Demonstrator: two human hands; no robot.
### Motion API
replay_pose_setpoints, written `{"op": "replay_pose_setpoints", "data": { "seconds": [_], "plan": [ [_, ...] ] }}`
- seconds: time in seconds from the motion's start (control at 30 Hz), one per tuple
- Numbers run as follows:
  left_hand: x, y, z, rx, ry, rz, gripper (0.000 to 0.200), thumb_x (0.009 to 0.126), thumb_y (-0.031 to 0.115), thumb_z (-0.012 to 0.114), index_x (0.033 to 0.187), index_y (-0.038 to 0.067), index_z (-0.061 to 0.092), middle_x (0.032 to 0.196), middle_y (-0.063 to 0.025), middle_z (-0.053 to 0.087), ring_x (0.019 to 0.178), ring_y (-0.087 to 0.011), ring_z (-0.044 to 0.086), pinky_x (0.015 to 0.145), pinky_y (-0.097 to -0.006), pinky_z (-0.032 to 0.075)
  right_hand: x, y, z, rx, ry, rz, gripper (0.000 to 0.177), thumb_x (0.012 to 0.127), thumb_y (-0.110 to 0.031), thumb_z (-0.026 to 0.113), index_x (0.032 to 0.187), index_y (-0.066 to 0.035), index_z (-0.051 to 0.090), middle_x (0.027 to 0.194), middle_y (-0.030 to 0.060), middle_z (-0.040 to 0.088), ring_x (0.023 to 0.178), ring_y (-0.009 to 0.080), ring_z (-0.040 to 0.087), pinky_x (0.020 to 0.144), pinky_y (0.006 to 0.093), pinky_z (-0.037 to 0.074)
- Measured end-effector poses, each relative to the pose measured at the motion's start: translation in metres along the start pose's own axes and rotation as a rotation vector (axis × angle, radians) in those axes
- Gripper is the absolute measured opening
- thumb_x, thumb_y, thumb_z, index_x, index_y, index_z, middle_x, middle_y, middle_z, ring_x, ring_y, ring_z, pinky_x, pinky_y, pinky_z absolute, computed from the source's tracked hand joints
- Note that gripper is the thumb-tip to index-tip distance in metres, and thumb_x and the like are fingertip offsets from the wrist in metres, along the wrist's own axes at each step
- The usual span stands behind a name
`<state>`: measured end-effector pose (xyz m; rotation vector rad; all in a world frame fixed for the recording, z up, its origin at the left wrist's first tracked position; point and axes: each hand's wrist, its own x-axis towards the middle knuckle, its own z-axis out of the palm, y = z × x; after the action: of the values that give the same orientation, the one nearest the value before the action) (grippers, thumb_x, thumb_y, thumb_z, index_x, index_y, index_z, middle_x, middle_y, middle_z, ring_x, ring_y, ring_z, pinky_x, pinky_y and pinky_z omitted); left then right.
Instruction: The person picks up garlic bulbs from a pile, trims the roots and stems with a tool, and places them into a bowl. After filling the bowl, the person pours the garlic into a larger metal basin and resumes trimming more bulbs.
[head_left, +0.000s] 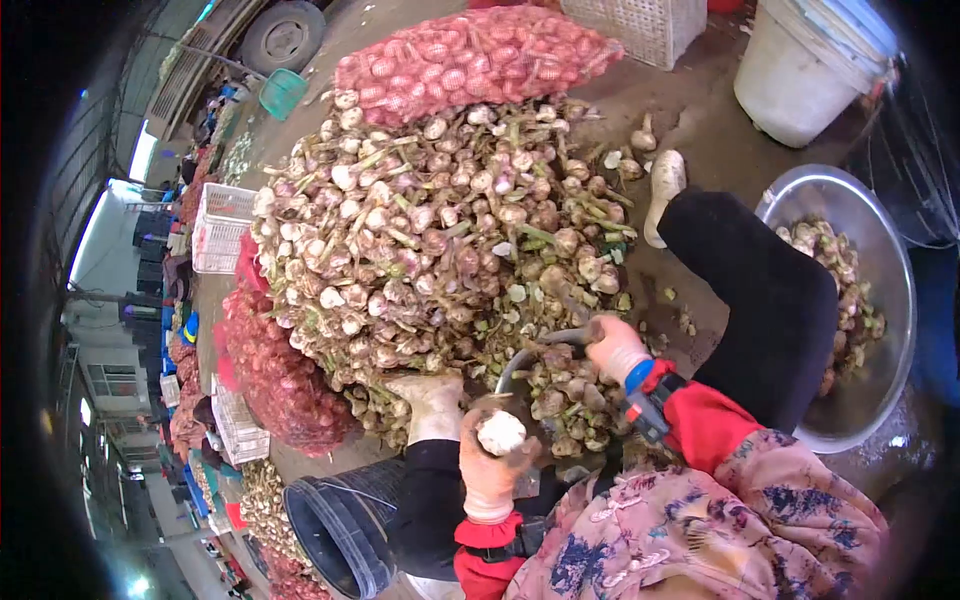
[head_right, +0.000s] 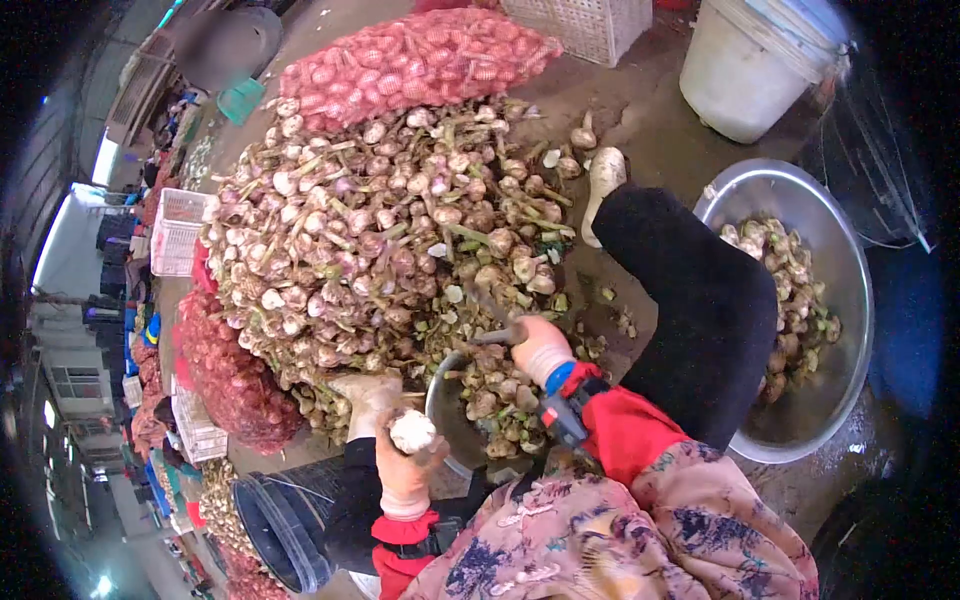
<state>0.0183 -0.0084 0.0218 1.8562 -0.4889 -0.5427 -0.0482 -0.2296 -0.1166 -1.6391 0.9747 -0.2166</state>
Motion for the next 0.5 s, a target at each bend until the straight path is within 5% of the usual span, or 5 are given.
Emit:
{"op": "replay_pose_setpoints", "data": {
  "seconds": [0.13,0.2,0.27,0.43,0.5],
  "plan": [
    [0.014,0.016,0.006,-0.398,0.183,-0.127,0.055,0.076,0.003,0.07,0.124,0.007,0.045,0.093,-0.0038,0.057,0.083,-0.0166,0.058,0.07,-0.0301,0.051,-0.043,-0.026,0.008,0.147,-0.081,-0.516,0.018,0.073,-0.013,0.067,0.09,-0.008,0.064,0.087,0.0136,0.06,0.084,0.0336,0.06,0.073,0.0384,0.049],
    [0.017,-0.019,-0.004,-0.253,0.075,-0.024,0.039,0.085,0.013,0.062,0.12,0.002,0.049,0.099,-0.008,0.06,0.087,-0.0207,0.06,0.078,-0.0342,0.051,-0.052,-0.038,0.005,0.079,-0.272,-0.696,0.019,0.07,-0.01,0.067,0.089,-0.009,0.063,0.085,0.0117,0.057,0.082,0.0333,0.059,0.07,0.0398,0.049],
    [0.014,-0.001,0.009,-0.964,0.118,-0.176,0.04,0.089,0.025,0.057,0.117,-0.004,0.051,0.108,-0.0136,0.062,0.093,-0.0232,0.061,0.088,-0.0356,0.048,-0.057,-0.048,0.007,-0.008,-0.337,-0.72,0.021,0.067,-0.008,0.066,0.087,-0.009,0.062,0.083,0.0107,0.056,0.082,0.0338,0.058,0.068,0.0415,0.048],
    [0.007,-0.046,0.007,-0.942,0.076,-0.253,0.043,0.087,0.023,0.06,0.116,-0.006,0.051,0.096,-0.0145,0.066,0.086,-0.0246,0.064,0.08,-0.0326,0.052,-0.05,-0.062,0.009,0.132,-0.273,-0.789,0.021,0.069,-0.011,0.065,0.09,-0.008,0.061,0.089,0.0134,0.056,0.086,0.0351,0.057,0.073,0.0416,0.048],
    [0.013,-0.032,0.011,-1.37,-0.149,-0.475,0.044,0.081,0.015,0.067,0.12,0.002,0.05,0.085,-0.0102,0.066,0.066,-0.019,0.06,0.062,-0.0224,0.049,-0.028,-0.023,0.026,0.013,-0.315,-0.689,0.023,0.071,-0.01,0.063,0.093,-0.008,0.062,0.092,0.0132,0.059,0.088,0.0346,0.058,0.075,0.0406,0.048]
  ]
}}
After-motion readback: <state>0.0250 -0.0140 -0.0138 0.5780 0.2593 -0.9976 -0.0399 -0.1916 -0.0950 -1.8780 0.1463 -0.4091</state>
